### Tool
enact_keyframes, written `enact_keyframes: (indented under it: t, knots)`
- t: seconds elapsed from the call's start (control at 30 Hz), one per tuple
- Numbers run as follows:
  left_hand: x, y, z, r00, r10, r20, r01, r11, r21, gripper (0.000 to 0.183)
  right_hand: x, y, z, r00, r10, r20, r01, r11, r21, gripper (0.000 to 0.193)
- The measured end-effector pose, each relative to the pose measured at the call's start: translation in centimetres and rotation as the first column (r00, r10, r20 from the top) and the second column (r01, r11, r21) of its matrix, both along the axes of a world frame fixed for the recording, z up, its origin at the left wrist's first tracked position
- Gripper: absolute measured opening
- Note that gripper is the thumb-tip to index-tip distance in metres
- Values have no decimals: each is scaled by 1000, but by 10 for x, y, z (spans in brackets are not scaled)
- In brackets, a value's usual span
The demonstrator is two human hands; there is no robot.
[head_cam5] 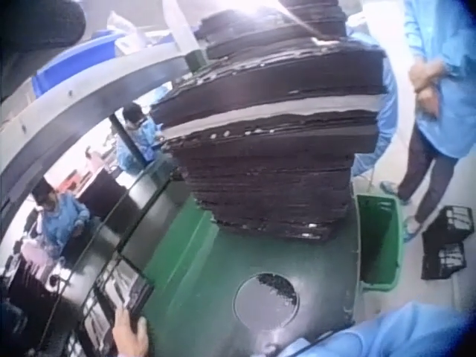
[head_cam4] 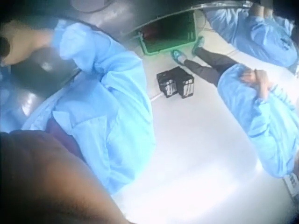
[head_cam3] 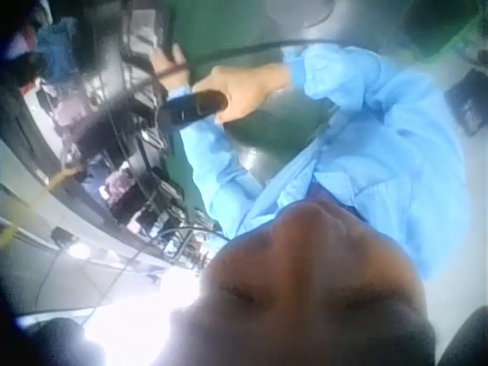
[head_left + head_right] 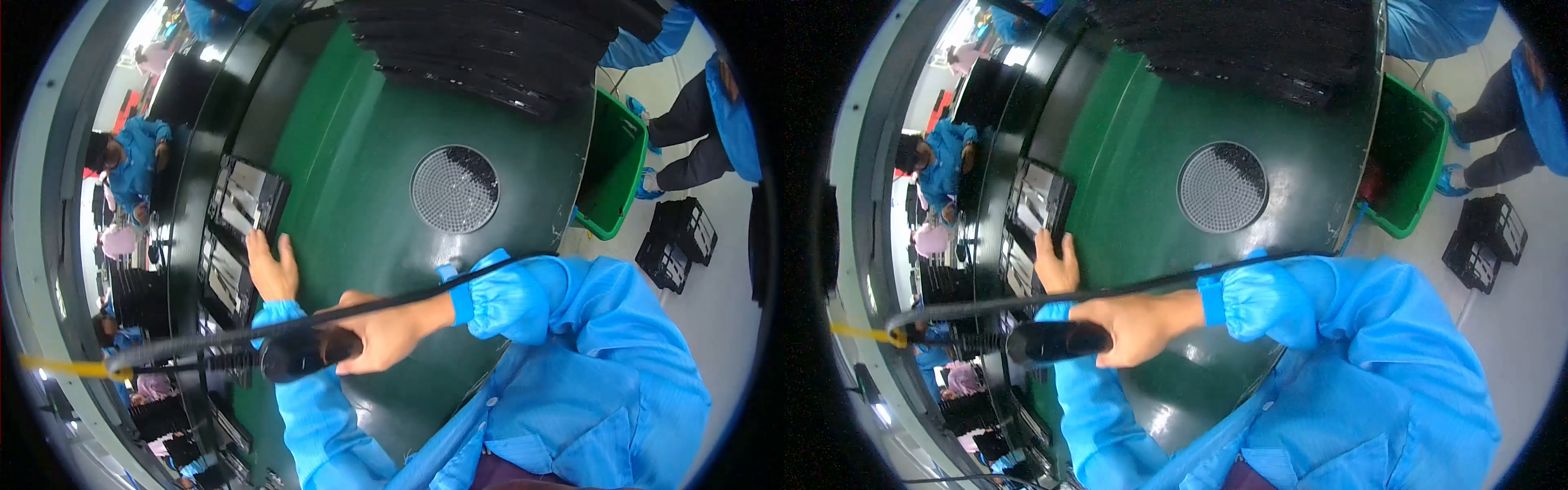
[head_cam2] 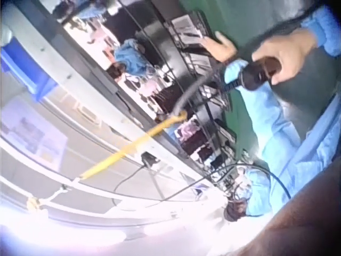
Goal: The person assembles internal components into a tablet housing by securing a circuit board with screws into a tablet frame using an electric screwdriver.
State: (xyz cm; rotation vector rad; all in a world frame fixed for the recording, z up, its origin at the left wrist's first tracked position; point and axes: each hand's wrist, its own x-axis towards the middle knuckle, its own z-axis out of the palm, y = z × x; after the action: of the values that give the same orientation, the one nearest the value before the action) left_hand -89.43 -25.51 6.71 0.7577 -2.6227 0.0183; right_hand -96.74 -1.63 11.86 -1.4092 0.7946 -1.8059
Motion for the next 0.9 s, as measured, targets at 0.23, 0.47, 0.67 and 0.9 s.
enact_keyframes:
  t: [0.23,0.47,0.67,0.9]
  knots:
    - [-65,161,89,825,-427,371,287,881,375,83,-60,22,47,887,20,-462,112,960,257,80]
    - [-81,203,-9,828,-133,-544,560,170,811,83,-96,55,64,952,-102,290,75,992,100,36]
    - [-24,206,27,889,-430,155,385,888,253,101,-122,34,34,953,-301,24,290,935,204,31]
    - [-57,154,19,935,-267,-235,309,936,166,106,-148,-12,5,807,-544,-230,586,786,196,28]
